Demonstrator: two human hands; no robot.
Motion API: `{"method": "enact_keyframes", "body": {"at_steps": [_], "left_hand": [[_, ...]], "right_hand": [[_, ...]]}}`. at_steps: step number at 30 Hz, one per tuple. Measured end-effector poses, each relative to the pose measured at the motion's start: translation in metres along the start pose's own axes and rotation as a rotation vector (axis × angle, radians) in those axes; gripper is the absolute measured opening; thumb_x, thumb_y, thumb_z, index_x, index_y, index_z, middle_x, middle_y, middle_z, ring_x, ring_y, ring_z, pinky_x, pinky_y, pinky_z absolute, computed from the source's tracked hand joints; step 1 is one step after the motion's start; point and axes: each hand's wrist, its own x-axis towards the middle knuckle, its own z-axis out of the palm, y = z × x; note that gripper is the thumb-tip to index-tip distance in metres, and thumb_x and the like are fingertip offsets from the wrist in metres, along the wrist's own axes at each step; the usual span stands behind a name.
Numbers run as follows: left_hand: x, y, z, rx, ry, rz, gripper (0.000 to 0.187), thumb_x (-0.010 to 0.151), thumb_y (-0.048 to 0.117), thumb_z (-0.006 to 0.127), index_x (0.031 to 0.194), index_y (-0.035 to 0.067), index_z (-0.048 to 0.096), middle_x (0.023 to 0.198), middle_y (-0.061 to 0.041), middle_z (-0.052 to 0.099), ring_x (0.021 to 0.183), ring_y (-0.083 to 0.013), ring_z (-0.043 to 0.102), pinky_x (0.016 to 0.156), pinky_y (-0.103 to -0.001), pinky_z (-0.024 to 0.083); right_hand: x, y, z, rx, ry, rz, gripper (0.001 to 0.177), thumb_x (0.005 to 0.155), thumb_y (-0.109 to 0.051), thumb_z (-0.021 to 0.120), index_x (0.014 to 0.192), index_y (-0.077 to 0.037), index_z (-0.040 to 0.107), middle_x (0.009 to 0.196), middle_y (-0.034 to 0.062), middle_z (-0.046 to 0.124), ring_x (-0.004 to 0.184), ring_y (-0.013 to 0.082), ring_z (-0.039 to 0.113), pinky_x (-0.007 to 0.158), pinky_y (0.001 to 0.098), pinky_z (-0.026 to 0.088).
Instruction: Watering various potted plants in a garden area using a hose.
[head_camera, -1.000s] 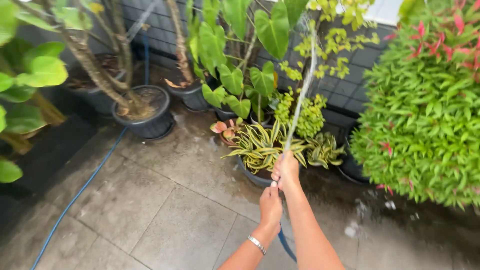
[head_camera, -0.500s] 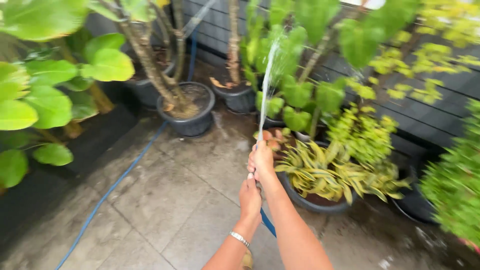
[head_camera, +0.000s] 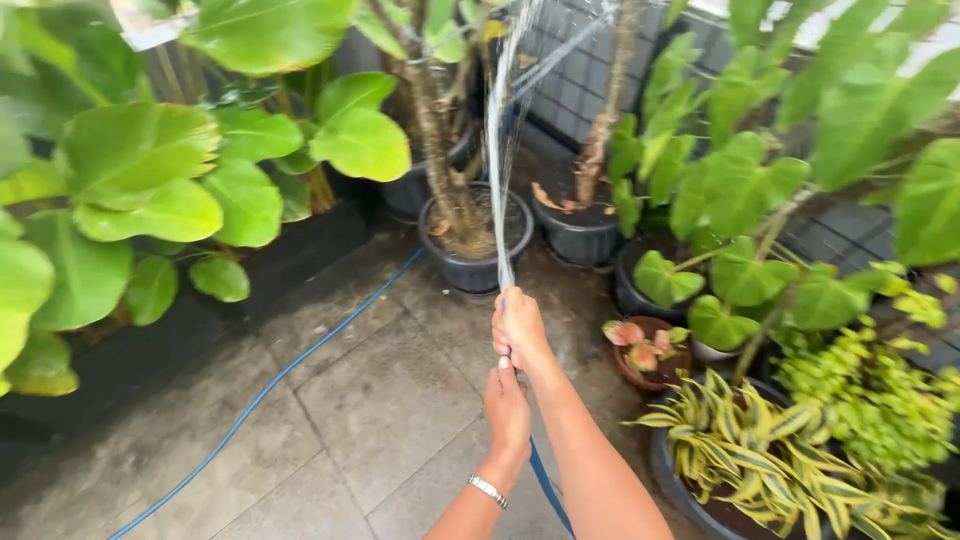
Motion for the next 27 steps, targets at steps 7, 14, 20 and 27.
{"method": "enact_keyframes", "body": {"at_steps": [7,14,20,27], "left_hand": [[0.031,0.025,-0.065,0.007,0.039,0.0,0.04,0.102,0.039,0.037,0.073,0.013,0.03,0.068,0.003,0.025,0.061,-0.0109,0.02,0.056,-0.029,0.018],[0.035,0.022,-0.121,0.048,0.039,-0.067,0.037,0.102,0.039,0.037,0.078,0.012,0.04,0.069,0.002,0.031,0.06,-0.0117,0.026,0.056,-0.029,0.022],[0.023,0.007,-0.158,0.063,0.018,-0.183,0.038,0.103,0.038,0.036,0.074,0.013,0.038,0.064,0.002,0.031,0.057,-0.0115,0.023,0.056,-0.029,0.019],[-0.003,0.025,-0.17,0.029,-0.015,-0.149,0.035,0.102,0.039,0.035,0.082,0.013,0.047,0.07,0.002,0.035,0.061,-0.0118,0.028,0.057,-0.028,0.024]], "right_hand": [[0.011,0.019,0.071,0.073,0.031,0.024,0.012,0.076,-0.017,0.033,0.066,-0.01,0.034,0.049,0.0033,0.024,0.041,0.0146,0.014,0.037,0.031,0.012],[0.023,0.072,0.107,0.063,0.076,0.071,0.02,0.082,-0.021,0.032,0.066,-0.01,0.035,0.047,0.004,0.026,0.038,0.0158,0.017,0.034,0.0316,0.014],[0.017,0.12,0.114,0.069,0.107,0.18,0.025,0.087,-0.026,0.032,0.065,-0.014,0.033,0.05,0.0003,0.022,0.04,0.014,0.015,0.036,0.0304,0.014],[-0.034,0.095,0.132,0.042,0.119,0.135,0.026,0.089,-0.028,0.031,0.068,-0.013,0.035,0.048,0.0002,0.022,0.039,0.0143,0.014,0.034,0.0299,0.012]]}}
